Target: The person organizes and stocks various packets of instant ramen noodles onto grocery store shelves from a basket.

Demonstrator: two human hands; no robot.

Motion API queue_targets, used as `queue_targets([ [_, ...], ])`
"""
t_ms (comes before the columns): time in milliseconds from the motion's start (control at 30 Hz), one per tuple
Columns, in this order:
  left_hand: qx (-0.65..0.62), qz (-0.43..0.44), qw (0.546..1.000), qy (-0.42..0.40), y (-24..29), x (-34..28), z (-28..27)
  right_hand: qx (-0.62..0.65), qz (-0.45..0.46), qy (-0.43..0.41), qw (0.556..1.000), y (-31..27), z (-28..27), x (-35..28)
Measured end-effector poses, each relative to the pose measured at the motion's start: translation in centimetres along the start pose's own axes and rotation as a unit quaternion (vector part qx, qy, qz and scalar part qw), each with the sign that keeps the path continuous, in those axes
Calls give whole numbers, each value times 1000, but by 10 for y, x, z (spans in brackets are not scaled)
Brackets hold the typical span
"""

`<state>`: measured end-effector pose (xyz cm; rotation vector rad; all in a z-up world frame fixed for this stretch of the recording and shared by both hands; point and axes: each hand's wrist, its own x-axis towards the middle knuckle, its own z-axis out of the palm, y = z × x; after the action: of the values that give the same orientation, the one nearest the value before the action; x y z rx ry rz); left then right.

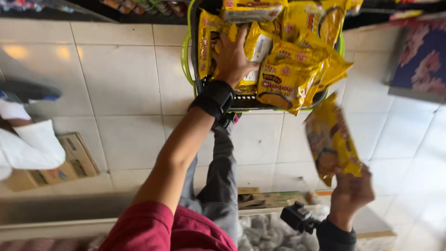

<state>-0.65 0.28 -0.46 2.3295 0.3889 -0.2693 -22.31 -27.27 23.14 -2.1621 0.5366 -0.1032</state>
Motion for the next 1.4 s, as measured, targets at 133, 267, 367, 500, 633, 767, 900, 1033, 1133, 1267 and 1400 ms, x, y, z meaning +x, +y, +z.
queue_targets([
  [133,1,77,995,58,-17,-47,-1,-66,-248,-112,960,-85,33,90],
  [267,-22,60,991,119,-34,-116,3,-224,-451,-277,819,-142,103,176],
  [367,-19,70,976,203,-47,-128,21,-279,-439,-370,770,-127,181,214],
  [500,-42,9,994,102,-41,-99,6,-313,-501,-378,713,-85,220,215],
  [633,3,-33,991,127,-27,-119,10,-314,-435,-400,743,-36,188,200],
  [767,52,12,987,154,-24,-135,9,-361,-441,-328,753,-19,187,176],
  [900,84,23,971,224,-18,-129,-2,-278,-443,-260,812,-20,213,195],
  [1033,49,47,988,142,-8,-128,22,-358,-401,-268,799,-1,256,235],
  [1133,90,37,986,132,-25,-124,29,-402,-392,-296,773,2,256,233],
  [1267,129,-5,989,79,-26,-122,0,-354,-403,-342,772,-43,212,175],
  [1400,92,38,988,119,-25,-143,-36,-447,-406,-336,723,5,198,152],
])
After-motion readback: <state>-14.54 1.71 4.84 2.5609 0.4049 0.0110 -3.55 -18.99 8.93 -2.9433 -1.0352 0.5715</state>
